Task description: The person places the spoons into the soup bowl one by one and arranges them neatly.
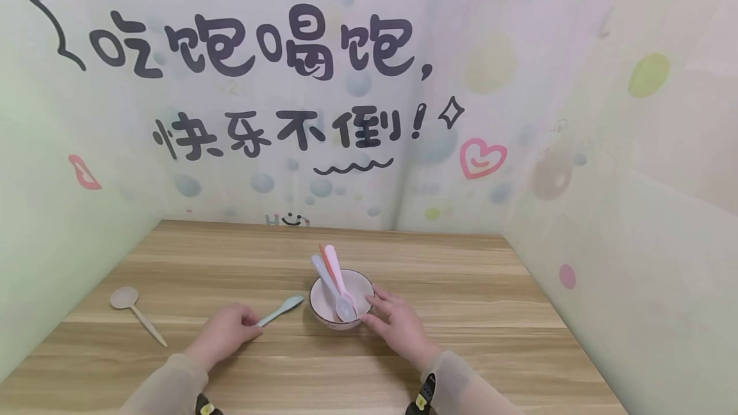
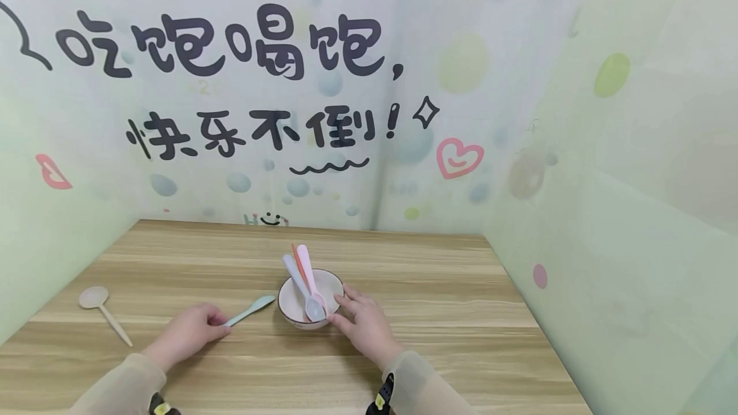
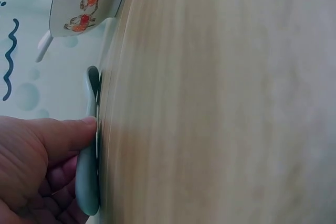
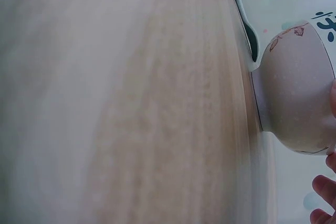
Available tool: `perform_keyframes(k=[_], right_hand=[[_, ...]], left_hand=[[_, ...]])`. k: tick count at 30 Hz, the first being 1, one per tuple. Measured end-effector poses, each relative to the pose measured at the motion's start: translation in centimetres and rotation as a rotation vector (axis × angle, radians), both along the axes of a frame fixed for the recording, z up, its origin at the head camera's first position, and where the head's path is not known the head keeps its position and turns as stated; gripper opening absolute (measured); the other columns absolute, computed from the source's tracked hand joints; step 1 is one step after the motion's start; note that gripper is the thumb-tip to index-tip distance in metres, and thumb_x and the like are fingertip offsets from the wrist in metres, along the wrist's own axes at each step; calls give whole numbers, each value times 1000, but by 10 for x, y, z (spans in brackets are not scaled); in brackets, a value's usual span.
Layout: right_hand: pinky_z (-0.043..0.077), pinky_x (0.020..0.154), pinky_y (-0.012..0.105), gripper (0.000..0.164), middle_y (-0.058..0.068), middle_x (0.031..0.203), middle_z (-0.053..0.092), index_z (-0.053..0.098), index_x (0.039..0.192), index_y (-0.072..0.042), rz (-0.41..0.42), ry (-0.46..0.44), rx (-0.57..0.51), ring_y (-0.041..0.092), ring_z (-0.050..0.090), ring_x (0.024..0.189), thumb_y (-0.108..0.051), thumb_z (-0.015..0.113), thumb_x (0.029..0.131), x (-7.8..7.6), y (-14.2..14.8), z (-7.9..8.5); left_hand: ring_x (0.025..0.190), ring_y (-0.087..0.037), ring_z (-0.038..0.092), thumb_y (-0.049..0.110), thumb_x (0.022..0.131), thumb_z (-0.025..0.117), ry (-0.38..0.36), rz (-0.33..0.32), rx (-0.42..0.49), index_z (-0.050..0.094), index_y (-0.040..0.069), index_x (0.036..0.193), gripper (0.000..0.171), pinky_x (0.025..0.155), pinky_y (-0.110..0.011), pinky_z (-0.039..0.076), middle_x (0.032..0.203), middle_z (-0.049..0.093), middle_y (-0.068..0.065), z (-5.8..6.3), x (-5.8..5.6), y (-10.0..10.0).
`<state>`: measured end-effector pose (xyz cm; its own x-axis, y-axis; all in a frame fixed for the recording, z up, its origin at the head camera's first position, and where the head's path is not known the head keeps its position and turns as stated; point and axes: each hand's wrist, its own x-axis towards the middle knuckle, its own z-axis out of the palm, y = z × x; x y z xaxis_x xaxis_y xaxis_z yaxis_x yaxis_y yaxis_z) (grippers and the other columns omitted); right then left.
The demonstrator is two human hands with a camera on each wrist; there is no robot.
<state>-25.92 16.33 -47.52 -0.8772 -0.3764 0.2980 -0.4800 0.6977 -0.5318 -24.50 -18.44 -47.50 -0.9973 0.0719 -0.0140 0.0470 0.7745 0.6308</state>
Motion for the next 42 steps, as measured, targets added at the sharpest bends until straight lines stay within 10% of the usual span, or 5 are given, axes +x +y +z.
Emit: perform_keyframes(k=[18, 42], right_hand=[[32, 105, 55, 57, 11, 147, 43, 59, 132, -10, 4, -9, -14, 40, 41, 131, -49, 59, 91, 0, 1, -1], [34, 104, 55, 57, 11, 147, 43, 59, 131, -10, 7, -11, -13, 37, 43, 130, -51, 59, 91, -1, 2, -1]], left_hand=[[66, -16, 50, 12, 92, 59, -14, 18, -6, 70, 4, 93, 13, 60, -33, 42, 73, 57, 0, 6, 0, -4], [95, -29, 61, 15, 92, 62, -33, 87, 38, 67, 0, 106, 22, 82, -52, 46, 99, 66, -10, -2, -9, -15]])
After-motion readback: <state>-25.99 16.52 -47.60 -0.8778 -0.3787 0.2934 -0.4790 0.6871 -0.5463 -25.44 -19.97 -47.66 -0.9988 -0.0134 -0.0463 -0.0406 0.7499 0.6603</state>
